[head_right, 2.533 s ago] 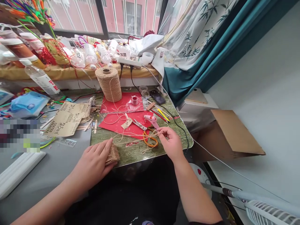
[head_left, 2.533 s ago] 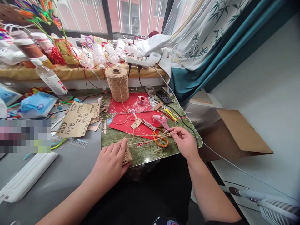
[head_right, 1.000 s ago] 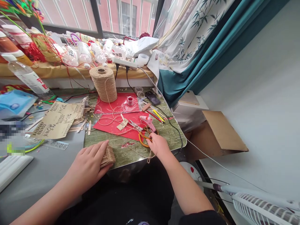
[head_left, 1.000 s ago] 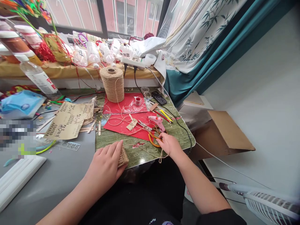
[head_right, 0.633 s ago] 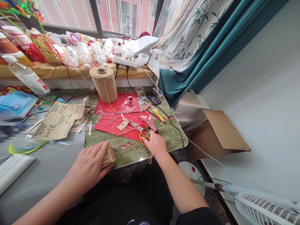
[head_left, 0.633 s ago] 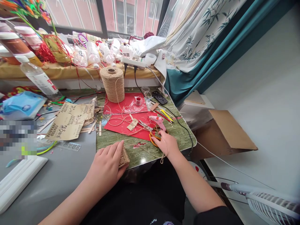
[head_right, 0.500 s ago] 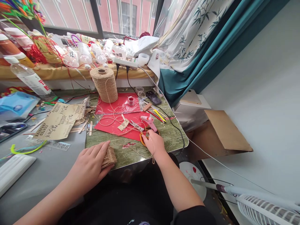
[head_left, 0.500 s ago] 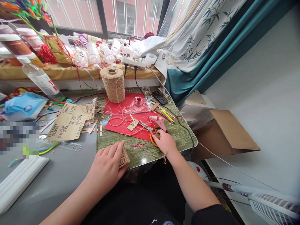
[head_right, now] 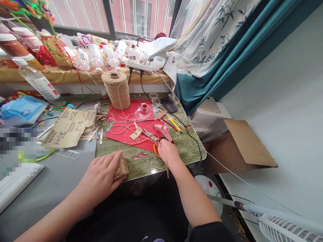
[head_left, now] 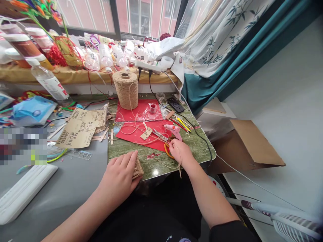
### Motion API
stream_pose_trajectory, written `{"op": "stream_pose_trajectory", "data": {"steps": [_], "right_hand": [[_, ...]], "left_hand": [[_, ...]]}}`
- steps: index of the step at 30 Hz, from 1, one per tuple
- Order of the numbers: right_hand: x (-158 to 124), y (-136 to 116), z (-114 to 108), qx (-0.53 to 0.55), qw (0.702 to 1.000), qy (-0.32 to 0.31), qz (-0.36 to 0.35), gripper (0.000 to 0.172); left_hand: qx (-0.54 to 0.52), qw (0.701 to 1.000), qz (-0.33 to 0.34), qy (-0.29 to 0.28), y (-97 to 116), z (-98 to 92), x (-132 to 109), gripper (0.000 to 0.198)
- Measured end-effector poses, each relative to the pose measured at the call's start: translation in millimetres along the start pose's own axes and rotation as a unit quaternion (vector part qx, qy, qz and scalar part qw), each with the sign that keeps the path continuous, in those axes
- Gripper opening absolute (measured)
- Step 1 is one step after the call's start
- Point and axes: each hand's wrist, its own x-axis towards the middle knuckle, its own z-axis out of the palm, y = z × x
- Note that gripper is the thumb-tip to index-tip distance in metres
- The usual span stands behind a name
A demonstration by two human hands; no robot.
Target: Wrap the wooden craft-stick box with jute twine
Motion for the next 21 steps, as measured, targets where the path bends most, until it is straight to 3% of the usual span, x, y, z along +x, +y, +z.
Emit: {"op": "stream_pose_trajectory", "data": {"steps": [3, 5, 7, 9, 10, 12, 14, 15, 16, 18, 21], "right_hand": [[-18.5, -10.9, -23.5, -0.008, 0.998, -0.022, -0.066, 0.015], [-22.3, -22.9, -47.2, -0.004, 0.982, -0.076, -0.176, 0.012], [-12.1, -40.9, -73.5, -0.012, 0.943, -0.201, -0.266, 0.012], [12.1, -64.1, -98.2, -0.011, 0.916, -0.260, -0.305, 0.009], [27.9, -76.4, -108.7, 0.007, 0.926, -0.222, -0.307, 0.008], [62.0, -99.2, -123.9, 0.098, 0.952, -0.027, -0.290, 0.013], [91.7, -116.1, -127.7, 0.206, 0.919, 0.158, -0.297, 0.033], [102.5, -121.6, -124.4, 0.227, 0.898, 0.203, -0.319, 0.047], [109.8, -125.0, -117.9, 0.228, 0.886, 0.221, -0.338, 0.061], [112.8, -125.0, -96.5, 0.203, 0.893, 0.217, -0.339, 0.075], [89.5, -110.2, -54.5, 0.185, 0.915, 0.188, -0.305, 0.063]], "left_hand": [[-0.017, 1.000, -0.005, -0.005, -0.2, -0.7, 0.0, 0.070], [-0.026, 1.000, -0.010, -0.007, -0.5, -0.8, -0.2, 0.070], [-0.034, 0.999, -0.011, -0.007, -0.6, -0.6, -0.3, 0.070], [-0.037, 0.999, -0.009, -0.007, -0.5, -0.3, -0.4, 0.070], [-0.036, 0.999, -0.008, -0.007, -0.4, -0.2, -0.3, 0.070], [-0.031, 0.999, -0.008, -0.008, -0.2, -0.7, 0.0, 0.071], [-0.026, 1.000, -0.008, -0.010, 0.4, -2.1, 0.5, 0.071], [-0.025, 1.000, -0.009, -0.012, 0.9, -3.1, 0.8, 0.071], [-0.025, 1.000, -0.011, -0.015, 1.5, -4.1, 1.0, 0.071], [-0.025, 0.999, -0.014, -0.020, 2.6, -5.7, 1.0, 0.071], [-0.033, 0.999, -0.019, -0.020, 3.4, -6.2, 0.4, 0.071]]}}
